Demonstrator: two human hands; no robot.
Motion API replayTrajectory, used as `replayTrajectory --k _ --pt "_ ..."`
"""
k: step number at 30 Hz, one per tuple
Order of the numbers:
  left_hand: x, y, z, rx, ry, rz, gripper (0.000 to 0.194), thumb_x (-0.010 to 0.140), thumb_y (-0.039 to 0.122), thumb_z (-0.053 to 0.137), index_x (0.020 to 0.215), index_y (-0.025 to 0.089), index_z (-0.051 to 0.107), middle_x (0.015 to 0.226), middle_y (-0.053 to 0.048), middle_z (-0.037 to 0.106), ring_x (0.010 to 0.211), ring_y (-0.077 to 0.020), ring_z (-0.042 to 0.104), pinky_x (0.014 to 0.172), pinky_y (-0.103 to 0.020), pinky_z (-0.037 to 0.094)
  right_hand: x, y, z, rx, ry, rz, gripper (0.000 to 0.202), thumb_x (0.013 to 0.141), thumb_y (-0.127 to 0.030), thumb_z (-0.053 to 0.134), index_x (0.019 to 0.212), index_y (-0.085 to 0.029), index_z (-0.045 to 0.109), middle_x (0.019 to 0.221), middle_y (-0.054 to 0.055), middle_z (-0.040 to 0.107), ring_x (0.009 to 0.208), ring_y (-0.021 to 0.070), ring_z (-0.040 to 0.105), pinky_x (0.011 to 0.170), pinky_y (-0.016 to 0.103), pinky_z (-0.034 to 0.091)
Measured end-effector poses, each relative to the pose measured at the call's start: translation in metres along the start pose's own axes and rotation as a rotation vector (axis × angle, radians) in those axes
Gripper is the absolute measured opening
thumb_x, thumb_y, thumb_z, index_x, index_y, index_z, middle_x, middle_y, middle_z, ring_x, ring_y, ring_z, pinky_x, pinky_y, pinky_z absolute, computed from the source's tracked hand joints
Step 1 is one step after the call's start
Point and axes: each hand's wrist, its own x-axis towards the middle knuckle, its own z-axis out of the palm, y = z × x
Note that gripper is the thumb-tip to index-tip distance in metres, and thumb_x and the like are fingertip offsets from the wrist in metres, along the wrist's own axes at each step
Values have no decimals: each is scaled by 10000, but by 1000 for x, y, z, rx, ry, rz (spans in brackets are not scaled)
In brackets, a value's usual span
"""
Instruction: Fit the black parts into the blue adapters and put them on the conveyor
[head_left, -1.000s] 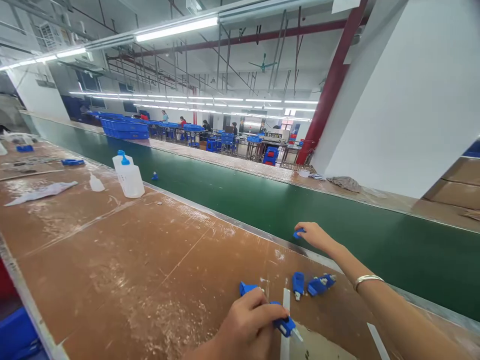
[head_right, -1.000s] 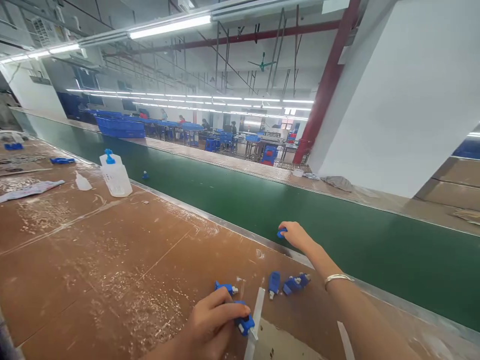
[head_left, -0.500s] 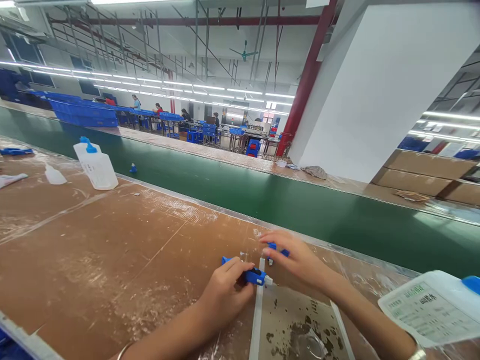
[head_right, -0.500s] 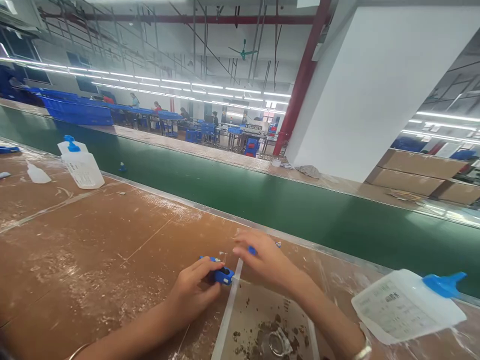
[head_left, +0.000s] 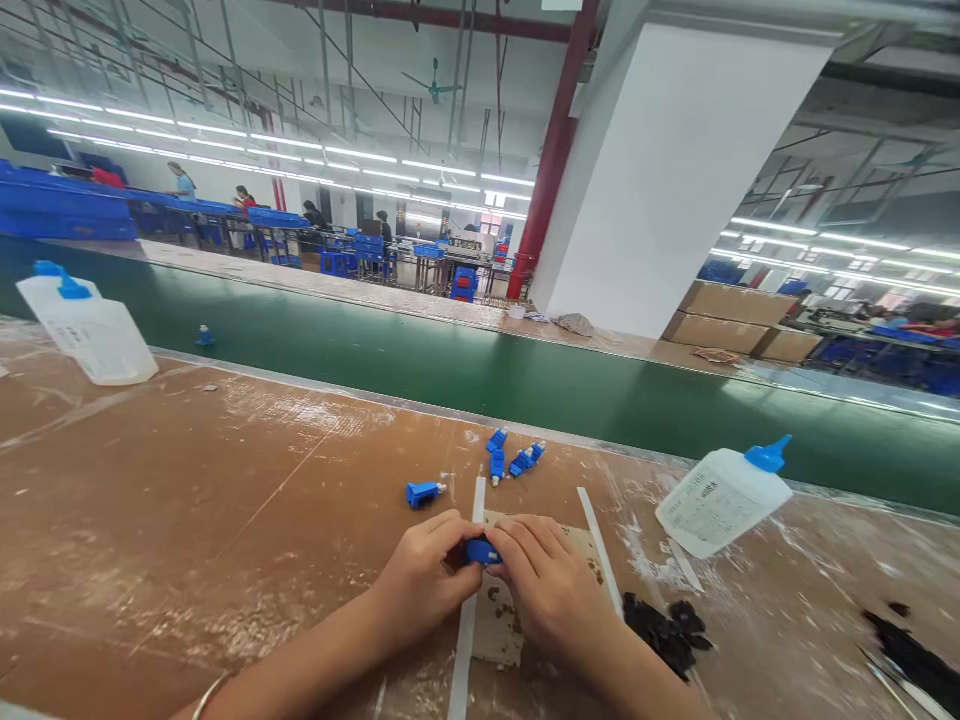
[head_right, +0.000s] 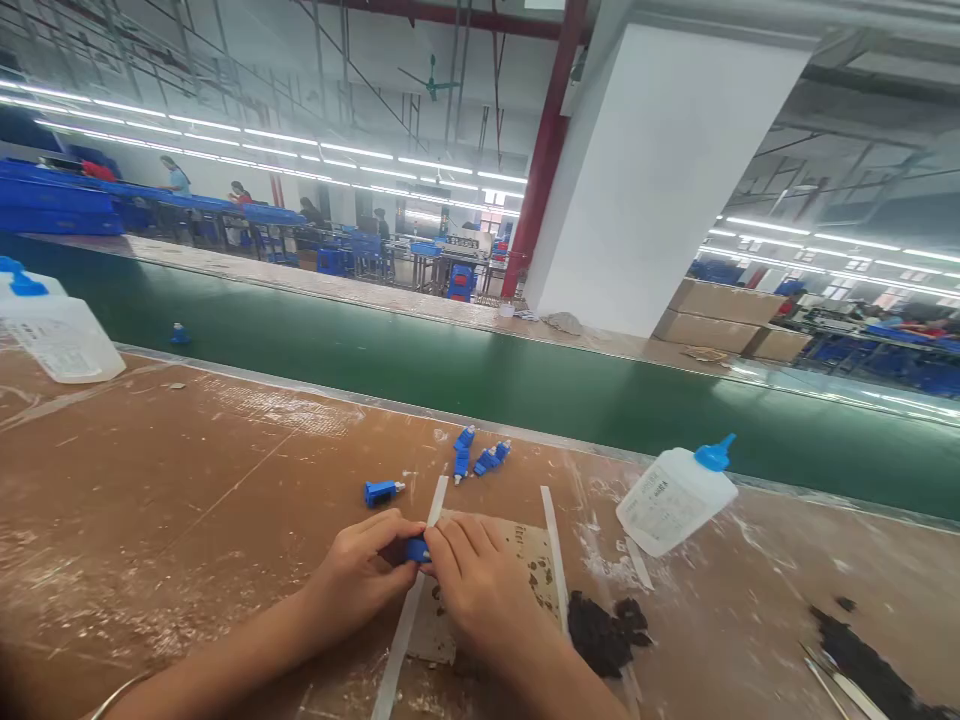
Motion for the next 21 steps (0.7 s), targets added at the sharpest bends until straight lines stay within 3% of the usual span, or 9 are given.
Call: replayTrajectory --k 3,6,8,10,13,15,18,21 --pt "0 -1 -1 65 -71 46 219 829 94 537 980 184 668 722 11 626 595 -106 590 550 -187 484 -21 -5 -6 -26 -17 91 294 1004 -261 474 1225 -123 610 1125 146 729 1002 264 683 836 412 583" --pt "7 -18 -10 341 -142 -85 182 847 130 514 947 197 650 914 -54 689 865 -212 665 764 -333 574 -53 9 -24 -42 -40 252 344 997 -331 493 1279 -166 601 1211 151 713 1084 269 676 891 424 586" --pt "14 -37 -15 542 -215 -185 201 826 130 489 942 175 647 1142 -133 677 1159 -321 596 987 -497 516 -78 27 -44 -47 -59 414 287 997 -276 465 1200 -192 649 1140 132 739 1041 261 698 892 434 587" --pt "22 -56 -19 620 -350 -238 301 810 125 466 1041 139 658 1388 -180 575 1367 -371 450 1131 -563 384 -100 47 -64 -35 -87 574 276 987 -244 429 1035 -202 697 1031 112 763 938 246 728 806 404 606" --pt "30 -73 -20 582 -542 -279 465 825 135 434 1237 195 640 1434 -91 582 1350 -293 505 1145 -486 390 -123 73 -86 34 -168 738 256 918 -255 471 927 -201 721 914 83 784 793 231 742 684 355 607" --pt "33 -77 -21 569 -582 -283 456 855 190 434 1250 255 653 1364 -36 643 1279 -247 573 1110 -424 434 -131 84 -96 80 -225 812 247 874 -281 500 904 -212 735 886 69 790 758 229 740 685 350 599" --pt "35 -79 -33 648 -550 -347 388 857 228 439 1143 224 701 1279 -76 682 1195 -288 619 1066 -457 458 -137 96 -109 105 -276 915 297 849 -286 484 950 -215 754 959 91 794 823 250 739 768 382 584" --pt "32 -83 -54 794 -414 -476 332 804 176 440 1010 139 697 1134 -172 700 1166 -402 597 1064 -661 361 -140 104 -116 127 -332 990 332 830 -278 471 965 -204 766 1005 112 789 889 274 732 822 409 560"
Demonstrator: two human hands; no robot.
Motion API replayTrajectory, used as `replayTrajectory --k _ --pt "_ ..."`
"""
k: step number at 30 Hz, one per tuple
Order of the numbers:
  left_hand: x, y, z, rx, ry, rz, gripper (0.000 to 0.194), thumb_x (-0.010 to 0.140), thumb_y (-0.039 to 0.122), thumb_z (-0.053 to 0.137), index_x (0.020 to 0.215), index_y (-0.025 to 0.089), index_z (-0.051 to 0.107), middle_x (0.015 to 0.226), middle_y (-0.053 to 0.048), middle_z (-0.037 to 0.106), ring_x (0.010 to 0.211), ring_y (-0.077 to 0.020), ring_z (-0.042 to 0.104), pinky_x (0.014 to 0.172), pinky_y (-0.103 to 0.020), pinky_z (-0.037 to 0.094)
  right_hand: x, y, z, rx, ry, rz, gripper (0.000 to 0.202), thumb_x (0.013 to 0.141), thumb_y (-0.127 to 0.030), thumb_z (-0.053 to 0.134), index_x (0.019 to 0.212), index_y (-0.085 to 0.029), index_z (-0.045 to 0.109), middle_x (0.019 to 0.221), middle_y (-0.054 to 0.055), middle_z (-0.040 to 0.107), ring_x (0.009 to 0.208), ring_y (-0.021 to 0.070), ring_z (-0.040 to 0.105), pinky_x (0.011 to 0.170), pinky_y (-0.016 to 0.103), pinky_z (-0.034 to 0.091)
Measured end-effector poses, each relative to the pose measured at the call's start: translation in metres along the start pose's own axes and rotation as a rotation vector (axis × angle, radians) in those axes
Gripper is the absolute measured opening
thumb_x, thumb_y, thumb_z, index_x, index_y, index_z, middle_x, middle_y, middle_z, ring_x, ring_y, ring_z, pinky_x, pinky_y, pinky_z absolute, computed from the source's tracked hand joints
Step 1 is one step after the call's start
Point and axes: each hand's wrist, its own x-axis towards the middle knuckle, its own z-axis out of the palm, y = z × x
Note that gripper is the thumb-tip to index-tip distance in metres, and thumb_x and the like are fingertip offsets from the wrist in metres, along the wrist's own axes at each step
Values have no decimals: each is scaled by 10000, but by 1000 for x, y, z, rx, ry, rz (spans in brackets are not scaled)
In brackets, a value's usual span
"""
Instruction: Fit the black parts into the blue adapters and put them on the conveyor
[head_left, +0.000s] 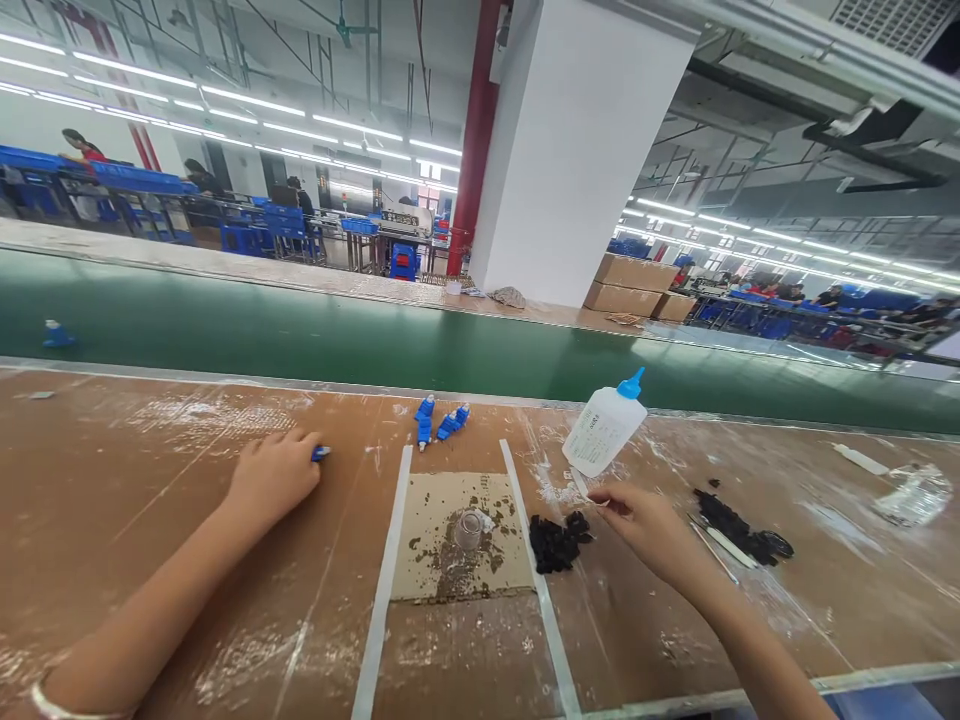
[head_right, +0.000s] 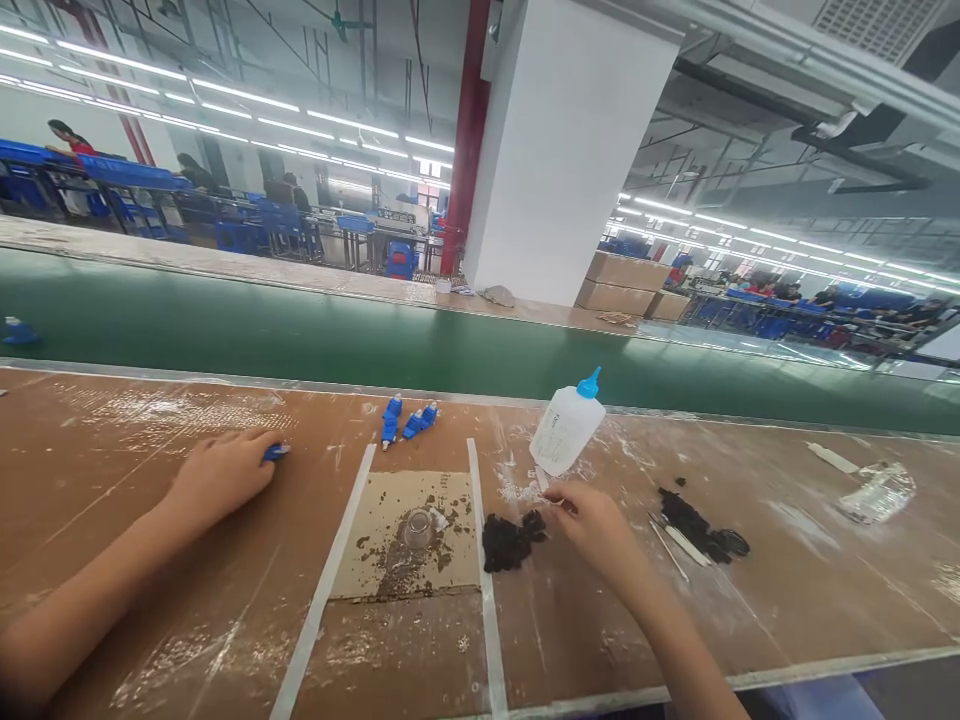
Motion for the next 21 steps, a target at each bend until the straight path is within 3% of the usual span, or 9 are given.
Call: replayTrajectory --k 3,5,8,10,16,21 --pt "0 -12 -6 12 88 -126 338 774 183 450 1012 96 674 1170 -232 662 1285 -507 460 1052 -807 187 1 4 3 22 -84 37 314 802 -277 505 954 -206 771 988 103 790 886 273 727 815 397 549" --pt "3 -6 -7 -48 102 -110 397 782 214 457 1102 100 661 1274 -225 625 1331 -475 436 1107 -736 228 2 6 9 44 -128 45 322 761 -238 523 963 -209 772 994 95 787 888 271 723 821 394 544" --pt "13 21 -1 -205 54 4 429 820 250 460 1190 133 643 1327 -150 629 1303 -317 529 1143 -477 388 1 8 17 87 -169 24 362 718 -195 520 975 -214 774 1012 90 777 909 274 714 844 406 536" --pt "23 45 7 -305 12 58 419 854 267 471 1218 142 635 1306 -119 653 1258 -265 579 1118 -408 435 1 9 19 127 -184 -6 351 726 -209 527 975 -221 774 1044 96 767 955 281 707 870 413 531" --pt "64 104 41 -496 -36 52 438 867 251 656 1288 148 594 1331 -121 630 1252 -245 577 1090 -401 454 -1 18 21 313 -182 -54 216 755 -348 634 881 -246 777 1011 102 763 956 301 699 902 448 532" --pt "79 119 59 -585 -70 -19 204 879 283 699 1013 135 659 1155 -91 656 1146 -262 591 1032 -501 448 -3 15 19 598 -54 51 265 713 -467 774 843 -236 772 935 91 746 893 271 696 880 432 560"
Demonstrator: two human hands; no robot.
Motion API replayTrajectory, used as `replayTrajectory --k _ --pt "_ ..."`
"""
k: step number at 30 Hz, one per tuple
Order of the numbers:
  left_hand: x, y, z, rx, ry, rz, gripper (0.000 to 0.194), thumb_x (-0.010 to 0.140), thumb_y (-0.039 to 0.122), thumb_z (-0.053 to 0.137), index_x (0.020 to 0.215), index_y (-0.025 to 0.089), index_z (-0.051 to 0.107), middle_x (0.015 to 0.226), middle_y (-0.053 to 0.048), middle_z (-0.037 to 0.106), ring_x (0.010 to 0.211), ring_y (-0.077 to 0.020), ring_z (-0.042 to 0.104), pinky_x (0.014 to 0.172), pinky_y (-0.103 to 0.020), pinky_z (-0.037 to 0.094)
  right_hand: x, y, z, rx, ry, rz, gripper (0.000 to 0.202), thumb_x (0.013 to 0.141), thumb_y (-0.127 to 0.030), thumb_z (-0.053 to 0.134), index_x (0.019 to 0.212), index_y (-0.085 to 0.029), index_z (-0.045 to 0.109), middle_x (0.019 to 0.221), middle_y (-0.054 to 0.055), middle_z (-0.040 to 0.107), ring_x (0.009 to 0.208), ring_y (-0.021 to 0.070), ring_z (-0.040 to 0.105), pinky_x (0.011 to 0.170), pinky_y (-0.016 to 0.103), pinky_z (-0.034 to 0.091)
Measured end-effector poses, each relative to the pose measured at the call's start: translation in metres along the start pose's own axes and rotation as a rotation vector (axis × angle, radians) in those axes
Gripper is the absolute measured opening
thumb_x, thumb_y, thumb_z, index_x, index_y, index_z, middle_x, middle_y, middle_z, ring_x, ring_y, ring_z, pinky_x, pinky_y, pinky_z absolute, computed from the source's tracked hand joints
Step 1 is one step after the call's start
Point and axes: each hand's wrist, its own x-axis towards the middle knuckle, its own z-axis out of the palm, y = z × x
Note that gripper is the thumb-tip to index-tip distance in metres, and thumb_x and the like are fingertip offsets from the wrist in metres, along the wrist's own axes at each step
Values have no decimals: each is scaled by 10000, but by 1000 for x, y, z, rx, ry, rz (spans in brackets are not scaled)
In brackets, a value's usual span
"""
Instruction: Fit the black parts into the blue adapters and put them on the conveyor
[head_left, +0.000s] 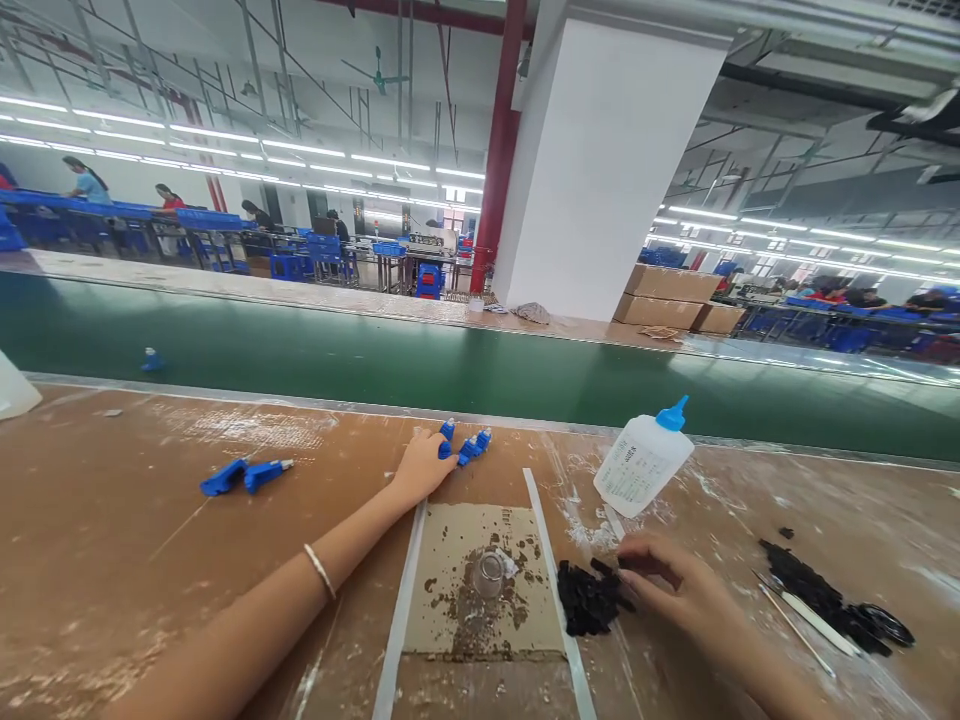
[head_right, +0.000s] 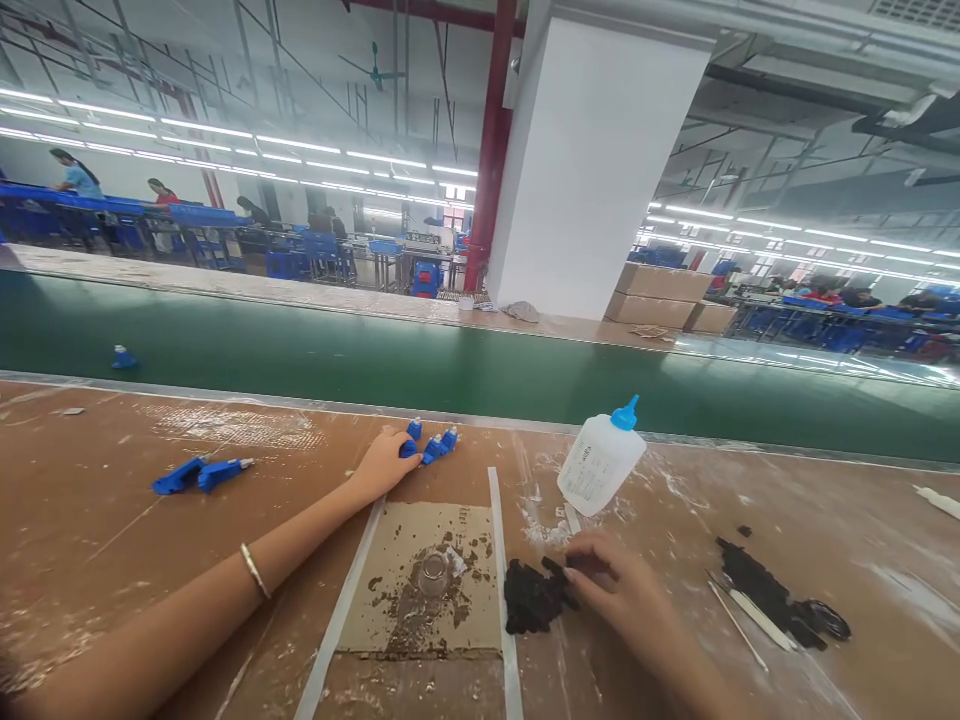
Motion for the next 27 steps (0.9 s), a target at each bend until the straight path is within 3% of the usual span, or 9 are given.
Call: replayTrajectory --k 4,9,13,17,19,22,23,27 --pt "-17 -5 -10 -177 -29 -43 207 810 229 659 1006 162 674 1127 -108 684 1106 -276 605 1041 -460 425 8 -18 14 315 80 37 411 652 -589 824 829 -222 770 1086 114 719 956 254 686 827 377 584" --pt "-60 -14 -33 -479 -119 -169 444 730 466 665 1042 151 666 1054 -123 720 994 -294 656 934 -434 489 34 -58 51 611 7 93 417 546 -582 893 763 -242 791 1045 108 750 911 214 679 746 298 581" --pt "-85 -12 -41 -737 -207 -274 573 735 532 670 1148 140 604 1071 -132 734 1001 -246 682 928 -382 517 47 -82 77 704 -88 156 331 545 -469 934 759 -253 803 935 80 770 735 140 668 693 249 578" --pt "-92 -4 -44 -1178 -322 -441 605 624 375 835 1127 148 587 1015 -106 723 893 -201 677 844 -343 531 50 -88 85 619 -85 141 279 606 -426 915 786 -245 805 858 67 781 704 144 695 683 239 589" --pt "-96 5 -45 -1342 -372 -487 550 589 322 854 1041 154 589 915 -71 702 799 -171 649 740 -303 520 47 -89 88 445 -35 45 256 657 -434 878 809 -243 802 833 64 787 736 173 726 675 245 605" --pt "-109 24 -47 -1409 -415 -516 428 647 391 827 888 174 548 753 -6 630 639 -105 550 583 -227 427 34 -92 96 156 55 -197 111 801 -350 770 874 -268 780 880 29 798 802 170 754 734 237 624" --pt "-114 31 -47 -1399 -435 -520 426 679 446 811 852 178 528 720 8 607 603 -91 520 548 -211 391 29 -94 100 73 74 -315 72 833 -284 737 898 -274 765 902 12 800 819 156 757 767 228 623" --pt "-138 49 -41 -1351 -559 -476 529 729 641 748 801 179 499 643 26 557 543 -75 463 482 -191 299 11 -98 116 -155 147 -845 252 851 -28 618 969 -228 715 948 26 799 849 135 758 811 214 620"
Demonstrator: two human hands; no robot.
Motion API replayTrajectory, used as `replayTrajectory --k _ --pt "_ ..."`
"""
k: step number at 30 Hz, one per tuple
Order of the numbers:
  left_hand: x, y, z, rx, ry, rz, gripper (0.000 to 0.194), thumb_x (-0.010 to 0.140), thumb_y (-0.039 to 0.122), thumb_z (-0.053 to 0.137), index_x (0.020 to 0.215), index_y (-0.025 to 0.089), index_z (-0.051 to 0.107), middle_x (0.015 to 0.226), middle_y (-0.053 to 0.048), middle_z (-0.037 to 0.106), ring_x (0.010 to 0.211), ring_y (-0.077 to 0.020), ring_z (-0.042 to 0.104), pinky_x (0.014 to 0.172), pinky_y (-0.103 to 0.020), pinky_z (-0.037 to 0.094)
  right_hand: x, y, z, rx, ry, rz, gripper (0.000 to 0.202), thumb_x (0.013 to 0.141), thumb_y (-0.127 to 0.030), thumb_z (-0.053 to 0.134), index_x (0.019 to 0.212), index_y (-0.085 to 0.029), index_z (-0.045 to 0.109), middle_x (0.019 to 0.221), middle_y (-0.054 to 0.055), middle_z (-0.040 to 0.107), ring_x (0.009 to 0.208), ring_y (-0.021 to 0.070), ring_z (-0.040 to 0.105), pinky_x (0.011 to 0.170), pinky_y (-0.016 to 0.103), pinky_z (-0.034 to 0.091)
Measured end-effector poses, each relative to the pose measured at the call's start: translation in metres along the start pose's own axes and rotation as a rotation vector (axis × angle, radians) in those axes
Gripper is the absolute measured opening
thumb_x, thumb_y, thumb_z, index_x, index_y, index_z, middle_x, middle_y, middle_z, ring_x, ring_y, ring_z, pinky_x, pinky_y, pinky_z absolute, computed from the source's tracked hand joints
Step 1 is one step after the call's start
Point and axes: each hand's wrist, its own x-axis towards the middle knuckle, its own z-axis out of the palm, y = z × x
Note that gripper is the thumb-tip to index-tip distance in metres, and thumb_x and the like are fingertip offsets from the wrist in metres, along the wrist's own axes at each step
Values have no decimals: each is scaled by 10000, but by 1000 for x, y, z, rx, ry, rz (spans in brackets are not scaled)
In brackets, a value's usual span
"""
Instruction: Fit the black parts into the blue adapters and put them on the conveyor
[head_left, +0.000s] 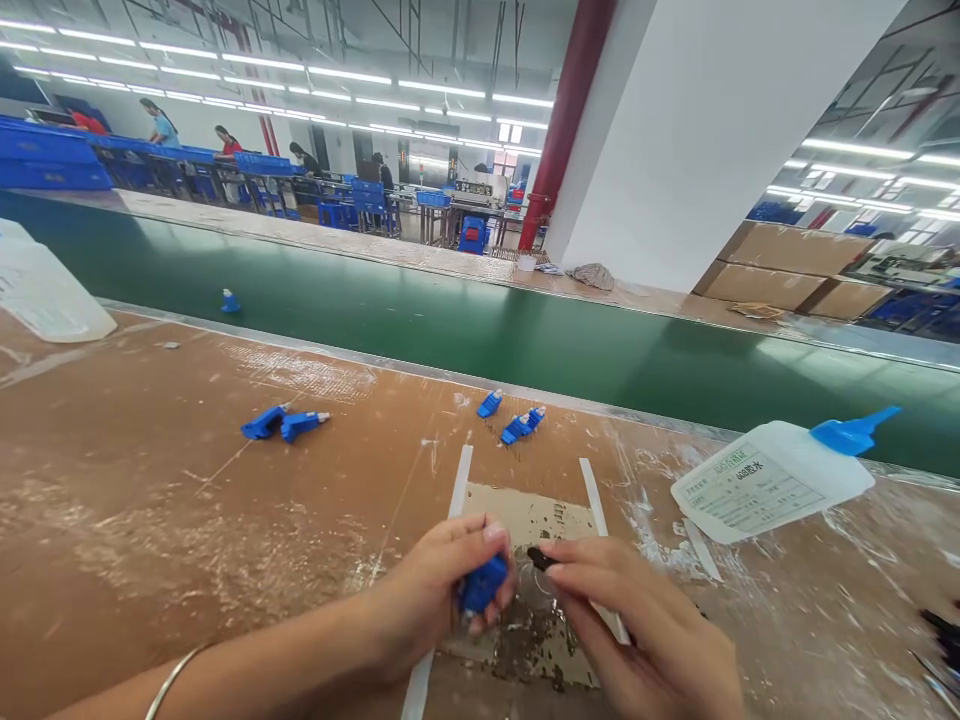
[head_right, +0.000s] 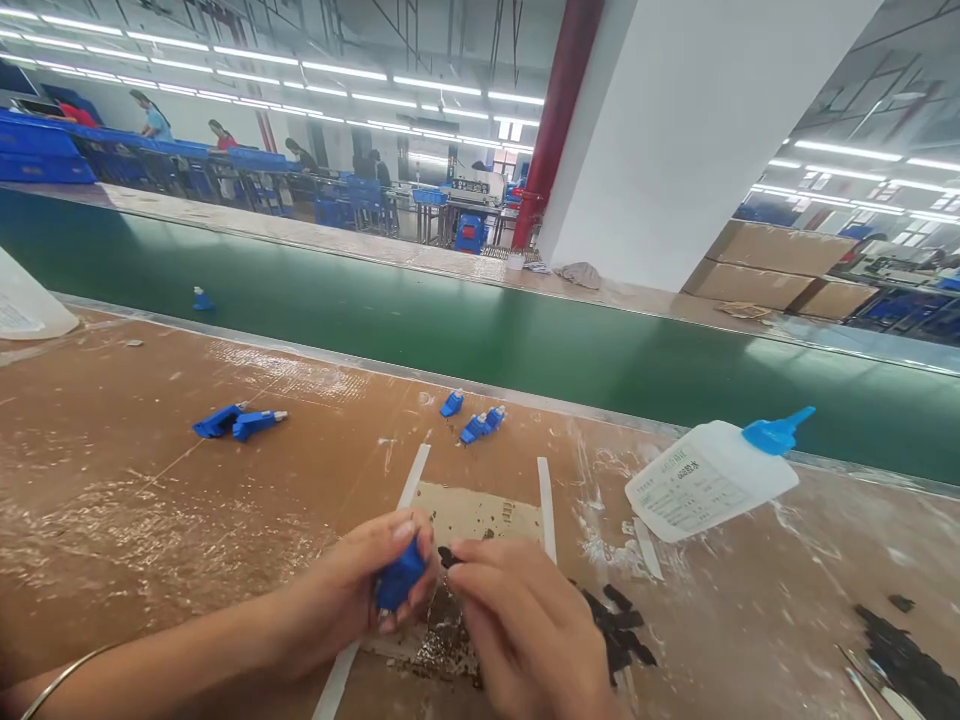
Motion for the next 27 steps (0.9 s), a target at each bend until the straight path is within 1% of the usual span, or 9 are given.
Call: replayTrajectory --k 3,6,11,16,18,20,22,25,27 --pt "-3 -11 2 63 -95 -3 538 741 658 744 798 184 495 599 40 538 512 -70 438 463 -188 267 -7 -4 5 -95 -30 -187 322 834 15 601 1055 -187 720 993 78 800 892 173 762 822 253 632" --pt "-2 -16 0 116 -116 5 531 738 650 754 783 189 496 571 52 513 500 -71 429 455 -190 258 -11 -5 6 -69 -106 -223 423 821 21 607 1183 -179 698 1055 95 791 943 204 761 835 289 644" --pt "-4 -13 -1 117 -75 6 485 744 602 750 768 186 501 555 51 519 490 -66 412 466 -190 230 -8 -7 4 136 -159 -90 588 834 51 569 1316 -280 630 1153 51 769 989 197 755 830 311 654" --pt "-6 -11 -3 155 -217 -44 472 733 593 741 739 193 491 521 56 520 436 -61 381 453 -207 239 -6 -10 2 440 -177 173 383 867 -58 642 1118 -343 695 989 -8 787 833 146 756 725 244 641" --pt "-6 -10 -3 162 -242 -70 478 713 591 757 746 192 494 544 56 530 445 -59 393 460 -204 262 -7 -10 3 519 -176 271 371 861 -107 681 1138 -354 676 981 -18 779 854 134 749 752 226 633" --pt "-7 -8 -2 178 -246 -93 482 698 593 765 762 191 508 566 58 535 450 -59 406 460 -202 276 -9 -10 5 545 -195 287 428 845 -106 693 1193 -352 649 1025 -5 770 911 138 743 797 232 627" --pt "-7 -8 -1 197 -246 -98 483 696 598 761 768 189 514 567 60 525 453 -59 408 460 -203 279 -11 -11 6 535 -222 244 470 831 -80 683 1218 -341 630 1072 15 759 951 152 735 829 260 623" --pt "-8 -10 2 220 -258 -98 490 714 619 742 772 194 506 553 68 497 461 -62 403 471 -204 286 -13 -11 5 501 -235 197 480 823 -62 661 1217 -328 600 1084 32 749 947 170 730 818 291 626" --pt "-8 -11 3 218 -255 -83 489 735 628 723 787 195 504 564 62 505 470 -66 403 480 -209 291 -13 -7 -1 445 -212 208 452 839 -91 648 1217 -329 574 1075 33 742 940 172 728 804 287 625"
